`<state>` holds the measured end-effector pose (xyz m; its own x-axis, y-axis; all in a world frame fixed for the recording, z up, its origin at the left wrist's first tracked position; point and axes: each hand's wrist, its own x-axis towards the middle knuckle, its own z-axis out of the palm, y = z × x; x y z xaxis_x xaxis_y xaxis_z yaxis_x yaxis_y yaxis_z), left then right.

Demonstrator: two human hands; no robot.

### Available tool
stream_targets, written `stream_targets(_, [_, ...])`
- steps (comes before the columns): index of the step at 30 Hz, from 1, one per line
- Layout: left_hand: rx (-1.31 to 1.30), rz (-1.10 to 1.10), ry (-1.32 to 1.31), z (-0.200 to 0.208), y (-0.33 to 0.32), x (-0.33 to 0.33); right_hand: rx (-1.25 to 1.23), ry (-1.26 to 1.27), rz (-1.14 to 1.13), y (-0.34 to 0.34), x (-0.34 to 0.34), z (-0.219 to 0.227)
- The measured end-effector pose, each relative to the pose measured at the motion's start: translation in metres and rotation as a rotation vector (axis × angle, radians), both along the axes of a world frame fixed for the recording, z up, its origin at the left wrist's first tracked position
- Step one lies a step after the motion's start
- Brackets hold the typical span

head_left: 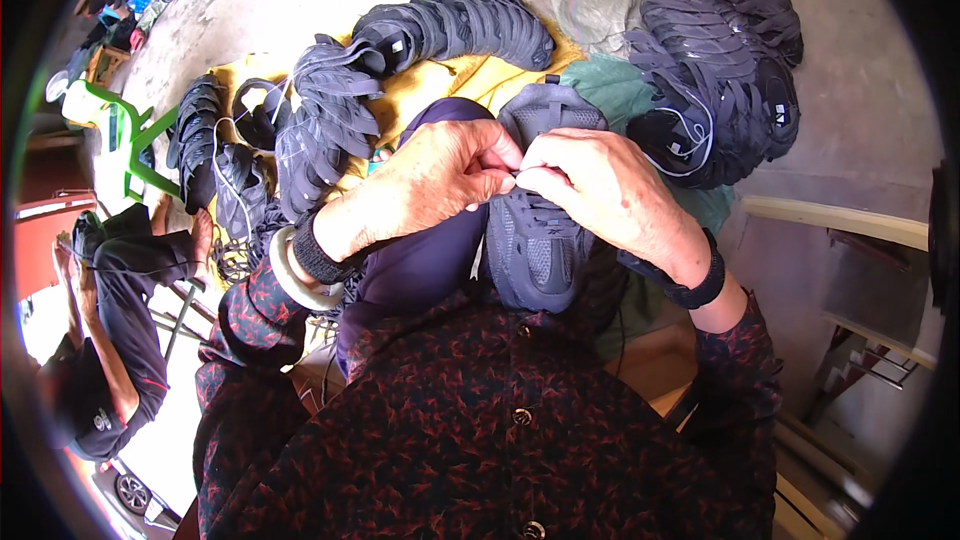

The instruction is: Lacing a black sneaker upper.

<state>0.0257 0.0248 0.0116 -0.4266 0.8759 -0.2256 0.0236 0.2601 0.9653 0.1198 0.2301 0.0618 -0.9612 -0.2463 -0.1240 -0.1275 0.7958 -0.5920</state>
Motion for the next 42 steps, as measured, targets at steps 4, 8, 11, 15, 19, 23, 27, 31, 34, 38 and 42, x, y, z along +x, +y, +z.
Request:
stream_targets(4, [-0.091, 0.003, -0.082, -0.002, -0.005, 0.0, -0.016, 0.022, 0.004, 0.001, 0.005, -0.001])
stream_targets(8, [-0.074, 0.085, -0.01, -0.017, -0.012, 0.008, 0.036, 0.094, 0.028, 0.003, 0.009, -0.008])
stream_targets(11, [-0.028, 0.157, 0.018, -0.023, -0.012, 0.013, 0.082, 0.13, 0.026, 0.003, 0.01, -0.011])
stream_targets(15, [-0.026, 0.14, -0.008, -0.034, -0.012, 0.014, 0.137, 0.067, 0.014, -0.002, 0.007, -0.009])
stream_targets(19, [-0.005, 0.19, -0.037, -0.031, -0.008, 0.016, 0.104, 0.058, -0.011, -0.001, 0.007, -0.007])
stream_targets(23, [-0.006, 0.21, -0.009, -0.032, -0.008, 0.015, 0.114, 0.044, -0.018, -0.005, 0.006, -0.008])
stream_targets(27, [-0.018, 0.202, 0.015, -0.032, -0.006, 0.015, 0.115, 0.089, -0.061, -0.008, 0.006, -0.017])
stream_targets(31, [0.043, 0.196, 0.211, -0.026, 0.0, 0.02, 0.091, 0.144, -0.099, -0.01, 0.007, -0.021])
stream_targets(34, [0.038, 0.171, 0.364, -0.022, 0.004, 0.02, 0.101, 0.115, -0.121, -0.009, 0.008, -0.022])
stream_targets(38, [-0.015, 0.161, 0.183, -0.021, 0.007, 0.014, 0.107, 0.087, -0.081, -0.008, 0.005, -0.019])
stream_targets(42, [-0.069, 0.093, 0.43, -0.01, 0.016, 0.016, 0.089, 0.096, -0.096, -0.007, 0.007, -0.022])
